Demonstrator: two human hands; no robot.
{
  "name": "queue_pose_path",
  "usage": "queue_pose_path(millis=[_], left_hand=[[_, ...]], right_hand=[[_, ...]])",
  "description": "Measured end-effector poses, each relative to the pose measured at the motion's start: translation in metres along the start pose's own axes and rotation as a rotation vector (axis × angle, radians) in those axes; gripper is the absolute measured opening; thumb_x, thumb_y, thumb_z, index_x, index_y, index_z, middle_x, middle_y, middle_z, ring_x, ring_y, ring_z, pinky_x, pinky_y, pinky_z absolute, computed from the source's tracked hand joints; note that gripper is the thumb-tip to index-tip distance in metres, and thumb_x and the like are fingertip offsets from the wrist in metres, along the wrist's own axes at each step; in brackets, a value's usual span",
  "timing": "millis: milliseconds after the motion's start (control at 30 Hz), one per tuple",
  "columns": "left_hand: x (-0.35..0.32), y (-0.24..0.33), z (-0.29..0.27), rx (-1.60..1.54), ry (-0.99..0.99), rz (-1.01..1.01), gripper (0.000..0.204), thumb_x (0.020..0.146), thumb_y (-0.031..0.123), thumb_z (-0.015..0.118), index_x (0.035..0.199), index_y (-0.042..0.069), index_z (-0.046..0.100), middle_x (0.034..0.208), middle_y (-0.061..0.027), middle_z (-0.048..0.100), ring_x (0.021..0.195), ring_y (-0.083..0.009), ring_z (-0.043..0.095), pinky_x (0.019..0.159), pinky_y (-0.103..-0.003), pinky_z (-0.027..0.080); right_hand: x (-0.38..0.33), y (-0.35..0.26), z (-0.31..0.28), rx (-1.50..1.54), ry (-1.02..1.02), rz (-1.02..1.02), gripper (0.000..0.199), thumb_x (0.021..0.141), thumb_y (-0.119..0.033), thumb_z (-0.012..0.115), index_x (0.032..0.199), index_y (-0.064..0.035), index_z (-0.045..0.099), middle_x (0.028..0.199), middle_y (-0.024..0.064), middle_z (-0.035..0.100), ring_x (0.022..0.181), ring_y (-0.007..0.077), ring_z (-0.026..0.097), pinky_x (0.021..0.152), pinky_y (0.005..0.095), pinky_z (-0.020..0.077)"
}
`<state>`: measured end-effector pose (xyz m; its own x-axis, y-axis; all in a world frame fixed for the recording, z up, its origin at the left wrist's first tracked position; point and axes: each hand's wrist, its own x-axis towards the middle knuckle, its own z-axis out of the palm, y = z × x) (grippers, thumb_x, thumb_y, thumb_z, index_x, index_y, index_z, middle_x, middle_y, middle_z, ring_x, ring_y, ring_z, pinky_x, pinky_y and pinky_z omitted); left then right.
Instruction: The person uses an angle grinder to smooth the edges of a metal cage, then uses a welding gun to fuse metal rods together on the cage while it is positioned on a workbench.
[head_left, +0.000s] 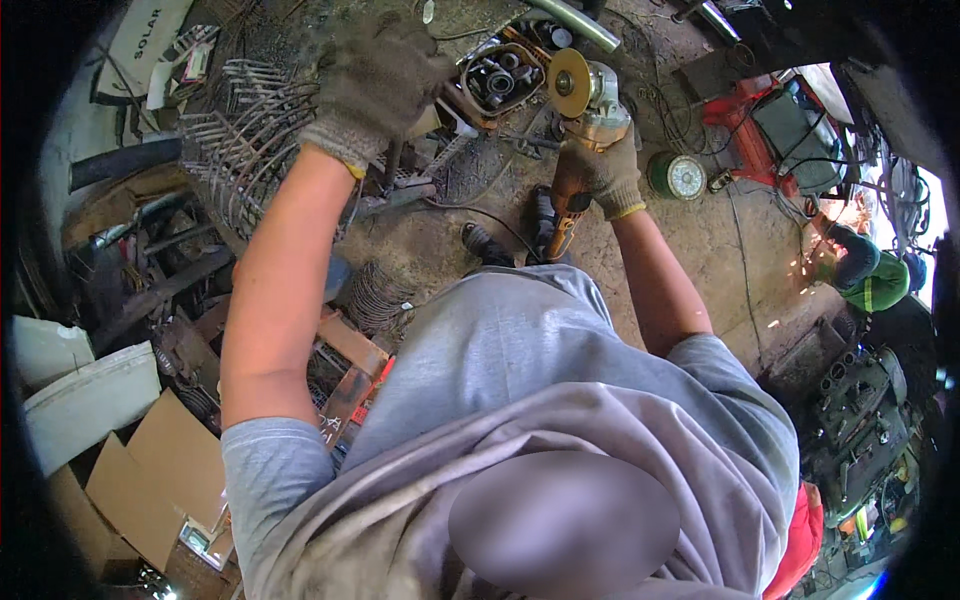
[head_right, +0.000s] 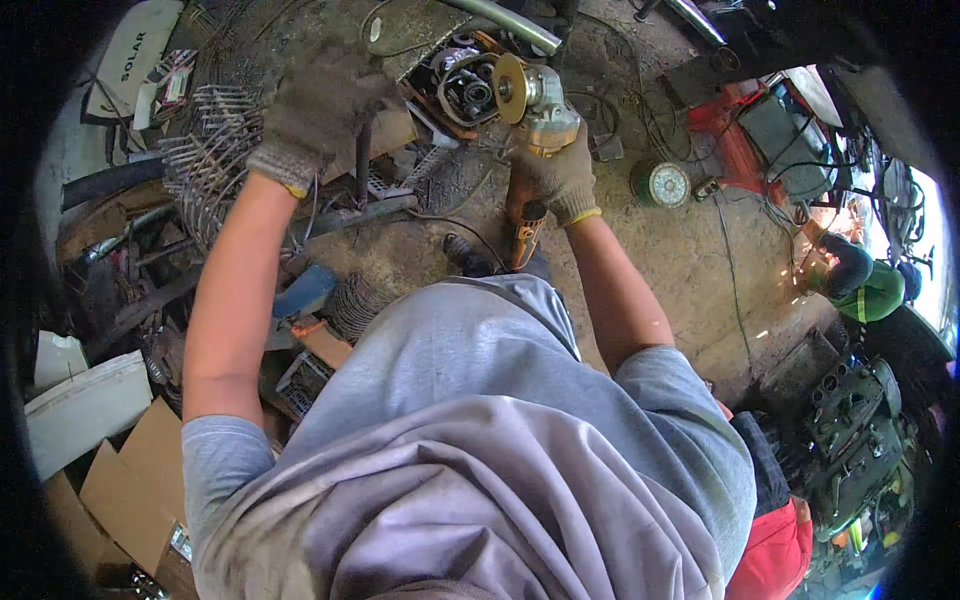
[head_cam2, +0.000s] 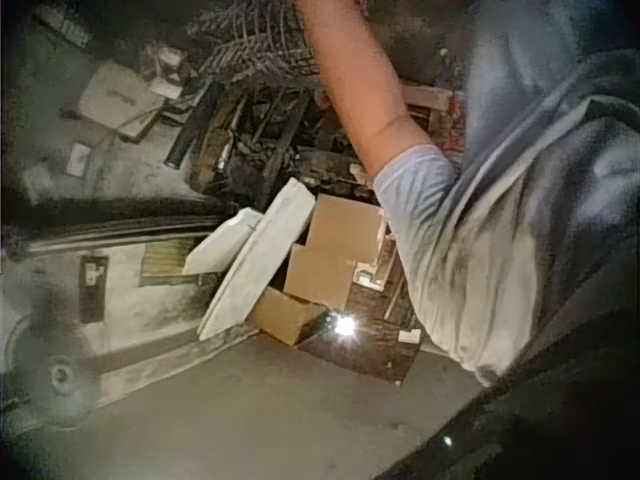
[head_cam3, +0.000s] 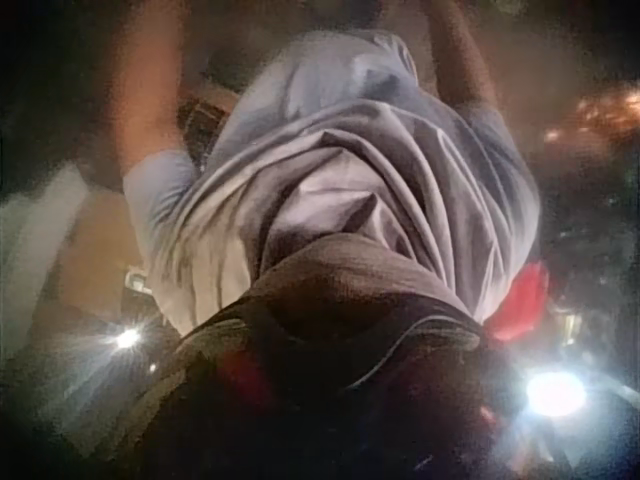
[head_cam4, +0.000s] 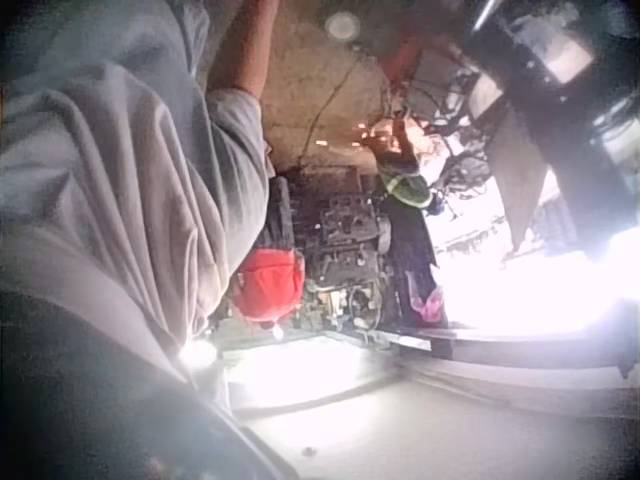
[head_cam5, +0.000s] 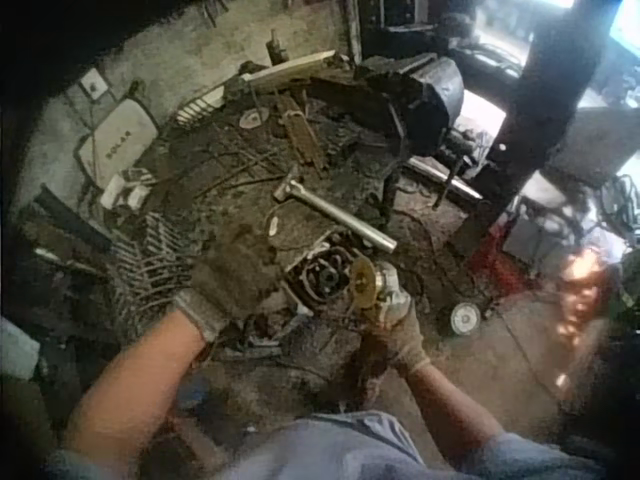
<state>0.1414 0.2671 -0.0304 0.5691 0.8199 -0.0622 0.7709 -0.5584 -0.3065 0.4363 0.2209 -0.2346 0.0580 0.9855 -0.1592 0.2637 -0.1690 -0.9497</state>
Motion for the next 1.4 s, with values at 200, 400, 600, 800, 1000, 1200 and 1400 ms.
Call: queue_pose_path(millis=[200,400,600,800,1000,1200,1400], left_hand=[[0.02,-0.012,-0.014,0.106,0.205,0.073,0.035,0.09,0.029,0.064,0.124,0.033,0.067,0.117,-0.0089,0.067,0.105,-0.0276,0.066,0.087,-0.047,0.053],[0.004,-0.004,0.006,-0.122,0.045,0.04,0.033,0.091,0.022,0.062,0.123,0.031,0.068,0.113,-0.0074,0.069,0.098,-0.0304,0.068,0.086,-0.041,0.055],[0.0,0.003,0.007,-0.041,0.17,0.029,0.029,0.085,0.018,0.065,0.114,0.023,0.07,0.104,-0.0068,0.072,0.101,-0.0301,0.068,0.086,-0.043,0.055],[-0.01,0.013,0.034,-0.163,0.038,-0.074,0.032,0.083,0.019,0.066,0.115,0.019,0.069,0.103,-0.0123,0.07,0.104,-0.0349,0.065,0.093,-0.048,0.049],[-0.006,0.011,0.037,-0.412,0.071,-0.145,0.032,0.09,0.023,0.063,0.121,0.017,0.069,0.105,-0.0167,0.069,0.101,-0.0403,0.064,0.091,-0.049,0.049],[-0.001,0.018,0.053,-0.426,0.264,-0.203,0.03,0.089,0.036,0.063,0.114,0.02,0.071,0.098,-0.0146,0.069,0.088,-0.0365,0.067,0.078,-0.048,0.054],[-0.003,0.022,0.058,-0.386,0.313,-0.211,0.028,0.091,0.036,0.063,0.111,0.02,0.073,0.099,-0.0112,0.071,0.093,-0.0344,0.067,0.081,-0.047,0.053]], right_hand=[[0.0,0.004,-0.007,0.054,0.015,-0.019,0.087,0.064,-0.027,0.092,0.132,-0.0013,0.043,0.125,0.0127,0.062,0.112,0.0231,0.063,0.096,0.0354,0.0509],[-0.006,-0.007,-0.011,-0.078,0.035,0.012,0.089,0.067,-0.033,0.091,0.134,-0.0009,0.043,0.128,0.0141,0.06,0.116,0.0252,0.061,0.099,0.0358,0.0489],[0.003,0.001,-0.011,-0.045,0.009,-0.001,0.088,0.067,-0.036,0.09,0.133,-0.0006,0.044,0.126,0.015,0.062,0.115,0.0253,0.062,0.099,0.0359,0.0492],[-0.001,-0.01,-0.004,-0.074,0.007,-0.031,0.089,0.066,-0.035,0.091,0.132,-0.0001,0.044,0.125,0.0146,0.063,0.114,0.0249,0.063,0.098,0.0354,0.0498],[-0.003,-0.009,0.009,0.08,-0.048,-0.106,0.085,0.068,-0.032,0.09,0.13,0.0006,0.043,0.123,0.0129,0.063,0.111,0.0237,0.064,0.095,0.0347,0.0505],[-0.008,-0.014,0.019,0.177,-0.115,-0.112,0.081,0.07,-0.031,0.089,0.128,0.0026,0.043,0.123,0.0138,0.062,0.111,0.023,0.063,0.095,0.0347,0.0505],[-0.012,-0.014,0.018,0.108,-0.123,-0.108,0.084,0.07,-0.031,0.089,0.13,0.0037,0.041,0.122,0.015,0.062,0.111,0.0242,0.063,0.096,0.0347,0.0504]])
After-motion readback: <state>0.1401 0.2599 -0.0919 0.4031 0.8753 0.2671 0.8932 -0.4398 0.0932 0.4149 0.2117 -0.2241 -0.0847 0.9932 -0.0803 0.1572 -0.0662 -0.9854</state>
